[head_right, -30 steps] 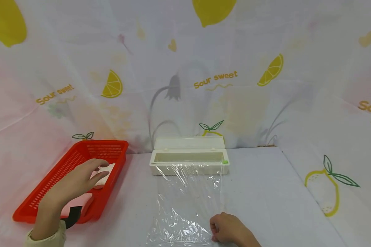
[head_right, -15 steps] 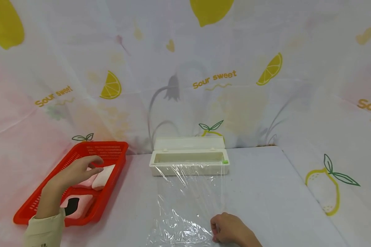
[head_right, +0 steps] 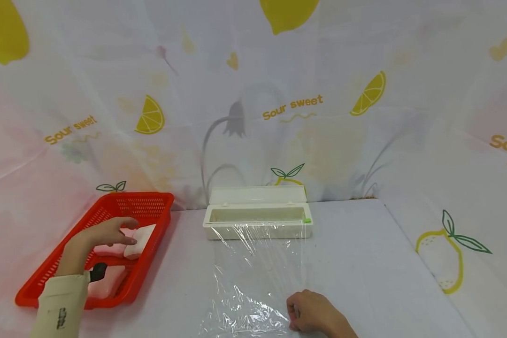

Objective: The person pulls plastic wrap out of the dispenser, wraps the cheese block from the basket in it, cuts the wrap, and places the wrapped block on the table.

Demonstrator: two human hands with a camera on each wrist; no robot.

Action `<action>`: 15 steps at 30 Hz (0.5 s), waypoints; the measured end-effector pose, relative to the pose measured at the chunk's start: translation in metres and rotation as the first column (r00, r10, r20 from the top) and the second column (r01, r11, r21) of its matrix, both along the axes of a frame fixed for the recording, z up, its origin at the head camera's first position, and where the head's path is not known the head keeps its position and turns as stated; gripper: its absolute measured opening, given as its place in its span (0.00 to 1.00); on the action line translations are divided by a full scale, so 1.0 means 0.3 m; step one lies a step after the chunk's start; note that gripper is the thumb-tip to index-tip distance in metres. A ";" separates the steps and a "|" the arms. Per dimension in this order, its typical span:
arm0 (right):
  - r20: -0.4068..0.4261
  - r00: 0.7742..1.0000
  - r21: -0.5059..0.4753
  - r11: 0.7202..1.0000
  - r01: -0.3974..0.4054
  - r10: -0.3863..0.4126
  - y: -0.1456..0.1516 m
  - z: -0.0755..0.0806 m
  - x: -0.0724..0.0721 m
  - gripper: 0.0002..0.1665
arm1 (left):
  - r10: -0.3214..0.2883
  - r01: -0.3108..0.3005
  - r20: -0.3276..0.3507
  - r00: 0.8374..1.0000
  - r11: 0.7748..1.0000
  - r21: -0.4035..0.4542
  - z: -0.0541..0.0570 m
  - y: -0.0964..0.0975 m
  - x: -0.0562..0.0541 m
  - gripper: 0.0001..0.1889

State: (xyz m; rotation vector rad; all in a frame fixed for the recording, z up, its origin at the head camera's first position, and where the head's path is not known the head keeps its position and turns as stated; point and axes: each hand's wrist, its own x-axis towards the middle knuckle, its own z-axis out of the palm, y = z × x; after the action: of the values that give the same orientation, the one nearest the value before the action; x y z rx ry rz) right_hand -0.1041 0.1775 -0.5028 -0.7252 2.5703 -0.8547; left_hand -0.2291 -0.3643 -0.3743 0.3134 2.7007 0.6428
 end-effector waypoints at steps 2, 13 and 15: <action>-0.001 1.000 -0.005 1.000 0.000 0.000 0.001 -0.003 -0.001 0.17 | 0.031 -0.031 0.067 0.997 1.000 -0.001 -0.014 -0.011 -0.007 0.35; 0.038 0.999 -0.027 1.000 0.012 -0.011 0.006 -0.020 -0.007 0.17 | 0.189 -0.181 0.224 0.956 0.982 -0.054 -0.081 -0.027 -0.047 0.58; 0.042 0.999 -0.026 1.000 0.016 -0.014 0.007 -0.021 -0.007 0.17 | 0.201 -0.191 0.233 0.952 0.979 -0.064 -0.096 -0.025 -0.054 0.60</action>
State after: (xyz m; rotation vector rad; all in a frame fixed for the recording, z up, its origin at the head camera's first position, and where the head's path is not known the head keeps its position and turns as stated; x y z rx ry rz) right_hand -0.1061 0.1796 -0.5092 -0.6893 2.5354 -0.9008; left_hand -0.2452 -0.3719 -0.4031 -0.0433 2.5267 0.6342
